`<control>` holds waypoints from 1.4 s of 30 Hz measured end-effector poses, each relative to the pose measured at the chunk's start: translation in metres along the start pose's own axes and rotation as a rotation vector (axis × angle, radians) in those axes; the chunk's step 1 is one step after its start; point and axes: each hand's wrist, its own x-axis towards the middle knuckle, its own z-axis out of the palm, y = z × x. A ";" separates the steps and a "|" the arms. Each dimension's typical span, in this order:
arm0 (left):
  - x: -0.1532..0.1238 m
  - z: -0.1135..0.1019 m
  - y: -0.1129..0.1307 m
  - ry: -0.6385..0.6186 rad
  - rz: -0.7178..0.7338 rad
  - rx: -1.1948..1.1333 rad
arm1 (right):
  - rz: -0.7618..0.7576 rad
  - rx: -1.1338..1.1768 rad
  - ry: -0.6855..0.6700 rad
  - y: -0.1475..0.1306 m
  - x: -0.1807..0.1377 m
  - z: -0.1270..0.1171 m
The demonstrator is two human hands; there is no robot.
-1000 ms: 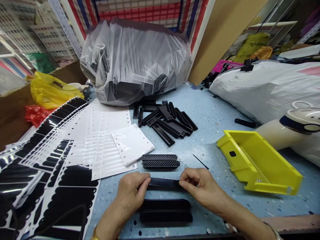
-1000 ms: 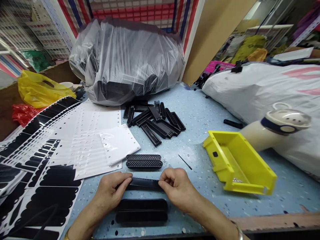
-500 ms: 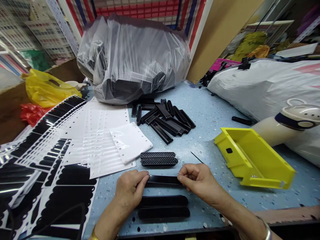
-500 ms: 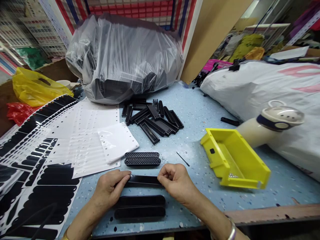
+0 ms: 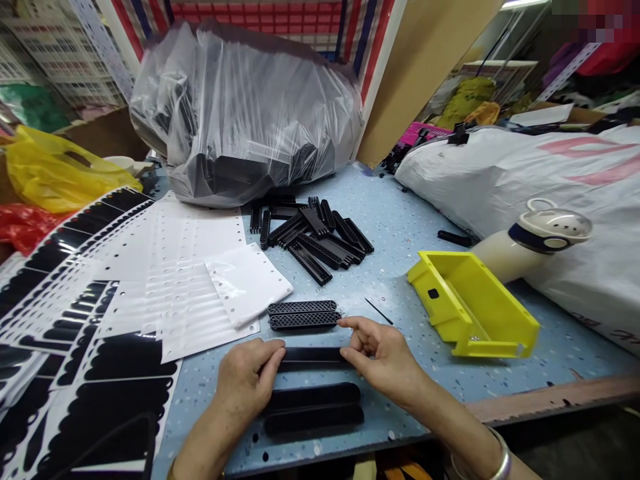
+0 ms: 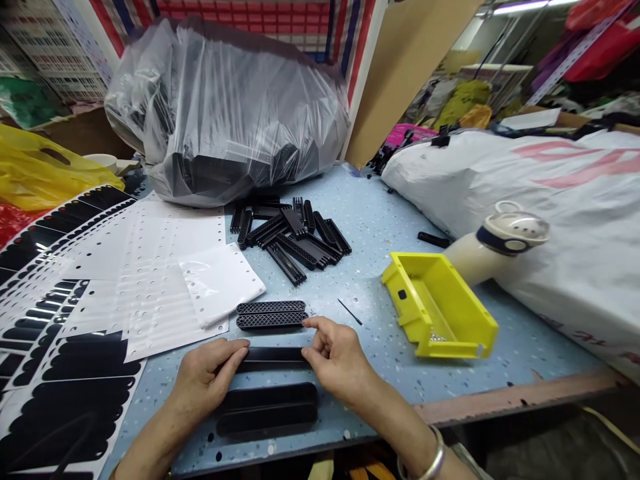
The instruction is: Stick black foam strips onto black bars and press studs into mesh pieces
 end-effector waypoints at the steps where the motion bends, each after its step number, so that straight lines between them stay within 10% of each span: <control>1: 0.000 0.000 0.000 0.000 0.000 -0.005 | -0.001 -0.012 -0.004 0.000 0.000 0.000; 18: 0.002 0.001 -0.001 0.012 -0.032 -0.028 | -0.039 -0.247 -0.033 -0.001 0.004 0.003; 35: 0.003 0.000 0.002 0.017 -0.056 -0.057 | 0.171 0.051 -0.052 0.003 -0.005 -0.013; 42: 0.004 -0.002 0.003 -0.004 -0.061 -0.050 | -0.047 -0.394 0.045 0.011 -0.004 0.008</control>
